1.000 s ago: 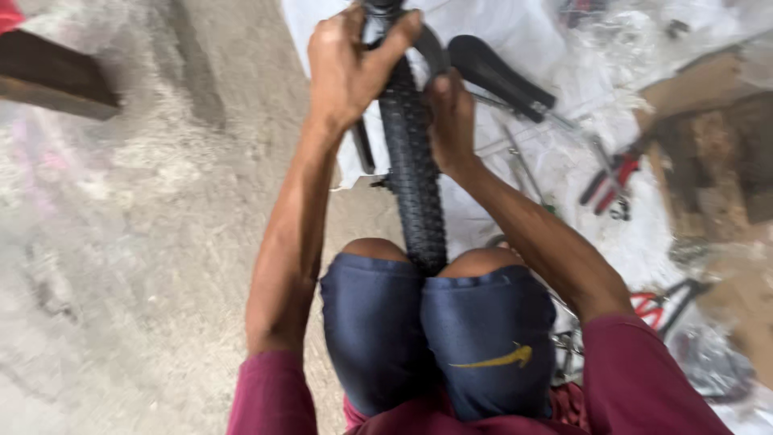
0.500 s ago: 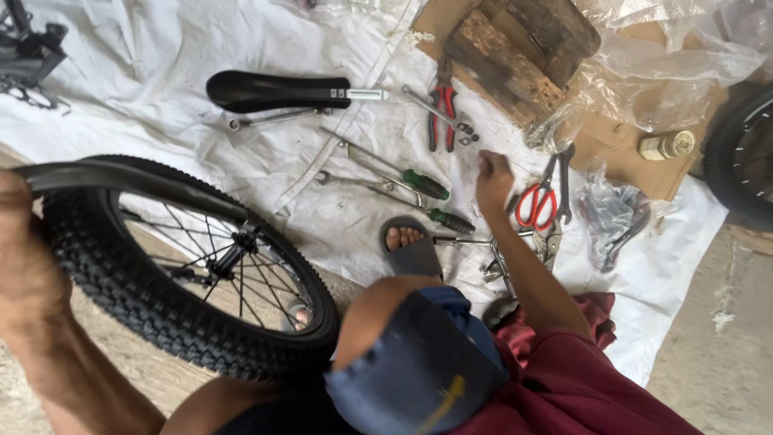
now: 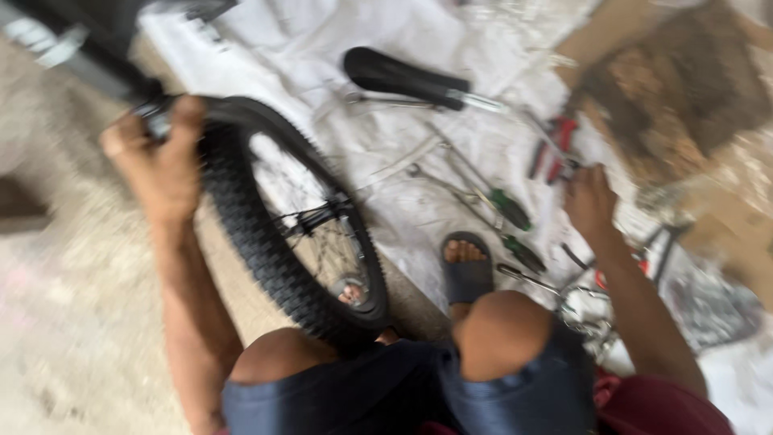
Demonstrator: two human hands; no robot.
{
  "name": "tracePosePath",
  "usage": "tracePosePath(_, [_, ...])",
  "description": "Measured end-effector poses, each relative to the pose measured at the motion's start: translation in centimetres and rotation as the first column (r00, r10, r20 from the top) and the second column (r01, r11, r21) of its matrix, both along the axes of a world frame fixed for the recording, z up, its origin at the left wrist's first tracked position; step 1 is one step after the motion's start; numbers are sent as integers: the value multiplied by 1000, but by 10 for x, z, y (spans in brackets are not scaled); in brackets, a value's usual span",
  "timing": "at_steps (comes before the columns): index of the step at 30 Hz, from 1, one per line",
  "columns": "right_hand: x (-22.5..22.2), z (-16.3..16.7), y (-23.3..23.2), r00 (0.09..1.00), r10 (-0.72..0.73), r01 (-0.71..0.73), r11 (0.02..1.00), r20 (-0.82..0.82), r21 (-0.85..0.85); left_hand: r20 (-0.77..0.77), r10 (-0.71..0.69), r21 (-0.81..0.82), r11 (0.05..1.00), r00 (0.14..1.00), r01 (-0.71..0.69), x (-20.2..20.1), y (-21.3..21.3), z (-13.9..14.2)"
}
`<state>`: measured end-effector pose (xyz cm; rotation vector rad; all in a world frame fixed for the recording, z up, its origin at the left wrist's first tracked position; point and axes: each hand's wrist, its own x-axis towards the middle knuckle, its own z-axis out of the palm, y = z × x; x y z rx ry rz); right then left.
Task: The person assembles a bicycle by first attaching the handlebar to the stem and tightening it with a wrench. Then the person installs the front wheel into the fork, secures the axle nuts, and attaches the quick-release skewer.
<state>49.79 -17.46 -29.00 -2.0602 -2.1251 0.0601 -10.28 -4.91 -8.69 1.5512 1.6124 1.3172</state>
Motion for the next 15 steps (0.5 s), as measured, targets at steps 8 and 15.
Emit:
tracePosePath(8, [-140, 27, 15, 246, -81, -122, 986, -966, -113, -193, -26, -6, 1000, 981, 25, 2, 10, 1])
tracePosePath(15, [-296, 59, 58, 103, 36, -448, 894, -994, -14, -201, -29, 4, 1000, 979, 31, -1, 11, -1])
